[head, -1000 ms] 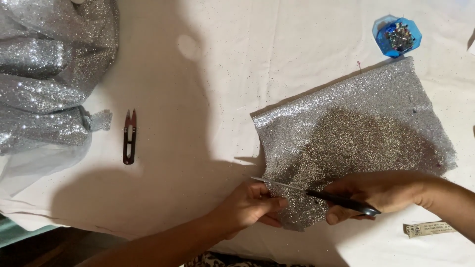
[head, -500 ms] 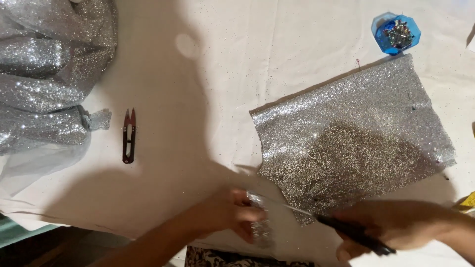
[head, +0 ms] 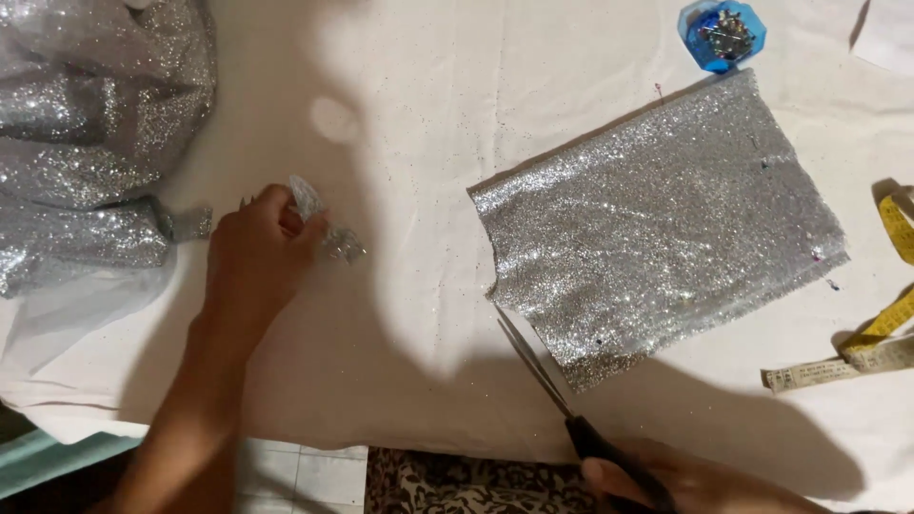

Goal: Measuring, cutting, and pinning a piece of silver glitter fabric to prepare it for sewing.

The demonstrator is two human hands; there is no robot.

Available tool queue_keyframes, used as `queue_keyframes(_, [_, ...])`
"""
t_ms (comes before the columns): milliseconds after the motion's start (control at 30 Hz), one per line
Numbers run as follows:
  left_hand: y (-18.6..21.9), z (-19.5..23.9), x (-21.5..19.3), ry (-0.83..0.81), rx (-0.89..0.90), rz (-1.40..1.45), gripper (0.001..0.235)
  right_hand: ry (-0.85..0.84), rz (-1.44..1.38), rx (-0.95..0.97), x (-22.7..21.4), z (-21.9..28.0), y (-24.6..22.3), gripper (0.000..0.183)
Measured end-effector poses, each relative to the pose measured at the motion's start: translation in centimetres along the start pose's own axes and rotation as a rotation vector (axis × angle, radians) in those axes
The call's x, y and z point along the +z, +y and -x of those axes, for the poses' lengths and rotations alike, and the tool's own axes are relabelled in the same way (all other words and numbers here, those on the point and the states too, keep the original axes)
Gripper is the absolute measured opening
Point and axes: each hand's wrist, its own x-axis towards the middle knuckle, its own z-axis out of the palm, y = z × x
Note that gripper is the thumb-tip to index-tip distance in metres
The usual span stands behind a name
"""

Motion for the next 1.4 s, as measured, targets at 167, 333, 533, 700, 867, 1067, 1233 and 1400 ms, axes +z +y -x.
queue_keyframes(167, [-0.3,2.0,1.3,0.304,0.122,-0.038,0.050,0.066,-0.256,-0.069,2.4,-1.1,-0.8,0.034])
queue_keyframes(333, [-2.6,3.5,4.0,0.558,0.267,0.309,0.039,0.063,-0.153,-0.153,3.5,-0.3,-3.6,0.040])
queue_keyframes(533, [-3.3,3.3,4.5,0.584,0.363,0.456,0.030,0.067,-0.286,-0.200,4.0,-2.6,-1.3,0.040])
queue_keyframes(700, [-3.2,3.3,4.5,0.570,0.359,0.495,0.028,0.113,-0.334,-0.197,4.2,-3.6,-0.3,0.039])
queue_keyframes(867, [-3.3,3.2,4.6,0.585,0.345,0.518,0.025,0.094,-0.377,-0.255,4.0,-4.3,0.6,0.044])
queue_keyframes(1067, [-2.2,3.4,4.3,0.646,0.504,0.506,0.018,0.073,-0.171,-0.277,3.5,-2.2,-1.1,0.048])
queue_keyframes(1233, [-2.6,3.2,4.5,0.675,0.494,0.548,0.015,0.222,0.141,-0.442,2.1,1.3,0.3,0.034])
queue_keyframes(1400, [-1.5,3.5,4.1,0.616,0.447,0.535,0.022,0.814,0.162,-0.229,-4.6,1.4,10.2,0.027])
